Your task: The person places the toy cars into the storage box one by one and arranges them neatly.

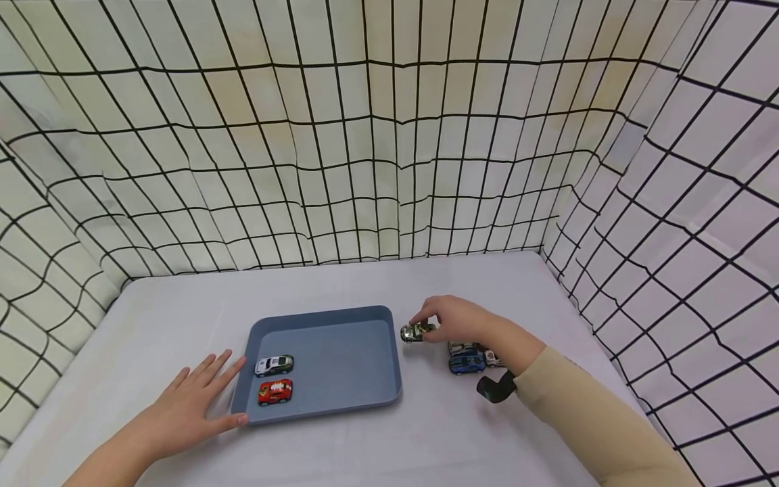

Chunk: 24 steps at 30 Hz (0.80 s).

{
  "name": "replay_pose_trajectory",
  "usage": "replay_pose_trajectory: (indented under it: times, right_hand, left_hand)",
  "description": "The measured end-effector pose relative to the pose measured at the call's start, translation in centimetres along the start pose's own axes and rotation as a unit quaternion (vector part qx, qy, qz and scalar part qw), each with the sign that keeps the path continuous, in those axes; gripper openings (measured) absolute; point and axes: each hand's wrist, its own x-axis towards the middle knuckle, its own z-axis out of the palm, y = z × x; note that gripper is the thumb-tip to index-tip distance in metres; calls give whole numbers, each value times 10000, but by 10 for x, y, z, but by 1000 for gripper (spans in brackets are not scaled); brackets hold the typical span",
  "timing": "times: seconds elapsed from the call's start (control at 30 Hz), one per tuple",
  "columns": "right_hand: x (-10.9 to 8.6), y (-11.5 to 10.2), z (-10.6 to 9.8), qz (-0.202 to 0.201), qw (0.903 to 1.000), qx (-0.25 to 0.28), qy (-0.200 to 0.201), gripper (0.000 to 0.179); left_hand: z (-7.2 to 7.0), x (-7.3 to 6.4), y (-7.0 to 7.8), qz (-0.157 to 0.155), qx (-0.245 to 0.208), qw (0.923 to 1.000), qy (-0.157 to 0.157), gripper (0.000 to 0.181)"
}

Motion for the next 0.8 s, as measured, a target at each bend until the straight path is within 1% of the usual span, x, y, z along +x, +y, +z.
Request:
replay_pose_trajectory:
  times: [0.17,0.37,0.57,0.63,0.73,0.8]
  right_hand:
    - [9,-10,-4,-40,10000,-11,22,33]
    - [24,-21,-1,-213,9997,-137,39,34]
    - [46,-33,2,-254,9997,-25,2,33]
    - [53,-38,2,-247,9997,12,-17,33]
    - [64,-45,4,-253,9997,-21,-21,33]
    - [72,-49,7,-270,9995,-135,-23,33]
  left_hand:
    - [-1,-1,-1,-4,-14,10000,-31,109]
    - [1,0,-1,19,-85,10000,13,110]
    - [2,1,-1,-74,-20,10000,-4,112]
    - [1,2,0,-61,-1,10000,-13,112]
    - [0,2,1,-48,3,10000,-57,112]
    - [-1,3,1,-18,13,10000,-78,112]
